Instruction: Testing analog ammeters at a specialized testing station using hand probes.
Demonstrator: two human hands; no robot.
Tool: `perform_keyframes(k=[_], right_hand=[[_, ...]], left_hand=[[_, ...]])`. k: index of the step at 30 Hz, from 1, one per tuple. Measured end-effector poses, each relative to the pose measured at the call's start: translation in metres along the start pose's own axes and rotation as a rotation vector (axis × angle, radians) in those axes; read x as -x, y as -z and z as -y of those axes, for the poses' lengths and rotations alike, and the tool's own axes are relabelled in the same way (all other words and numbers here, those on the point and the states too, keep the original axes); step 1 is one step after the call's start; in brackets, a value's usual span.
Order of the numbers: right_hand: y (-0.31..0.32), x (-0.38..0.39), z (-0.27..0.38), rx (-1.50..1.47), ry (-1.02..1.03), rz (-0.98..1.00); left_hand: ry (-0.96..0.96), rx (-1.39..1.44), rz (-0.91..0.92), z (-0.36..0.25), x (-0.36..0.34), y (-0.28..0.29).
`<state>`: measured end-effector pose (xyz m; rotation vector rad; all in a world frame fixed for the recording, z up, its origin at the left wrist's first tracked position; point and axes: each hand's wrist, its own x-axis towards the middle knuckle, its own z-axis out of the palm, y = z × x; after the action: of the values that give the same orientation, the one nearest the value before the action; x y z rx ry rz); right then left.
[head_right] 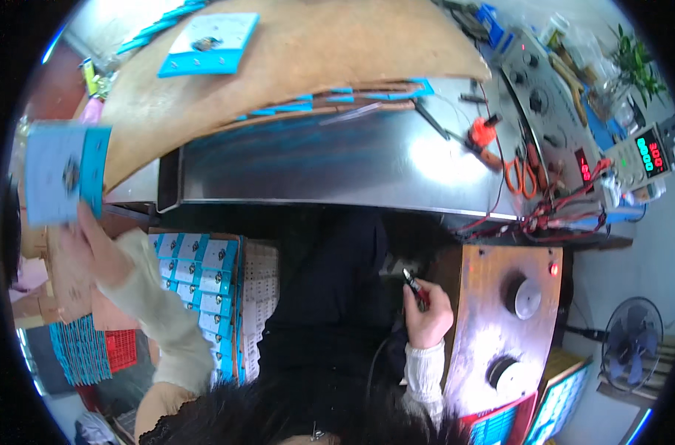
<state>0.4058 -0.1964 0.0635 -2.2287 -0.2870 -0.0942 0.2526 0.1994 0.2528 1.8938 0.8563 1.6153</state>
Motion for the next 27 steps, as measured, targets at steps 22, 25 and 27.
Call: perform_keyframes(k=[22, 25, 27], right_hand=[[-0.051, -0.008, 0.119, -0.464, 0.308, 0.286], [-0.046, 0.002, 0.122, -0.703, -0.031, 0.293], [-0.045, 0.001, 0.113, -0.700, 0.036, 0.265]], left_hand=[[0.865, 0.899, 0.821, -0.010, 0.178, -0.089], [0.917, 0.886, 0.842, -0.002, 0.176, -0.087], [0.904, 0.861, 0.845, 0.005, 0.174, -0.085]])
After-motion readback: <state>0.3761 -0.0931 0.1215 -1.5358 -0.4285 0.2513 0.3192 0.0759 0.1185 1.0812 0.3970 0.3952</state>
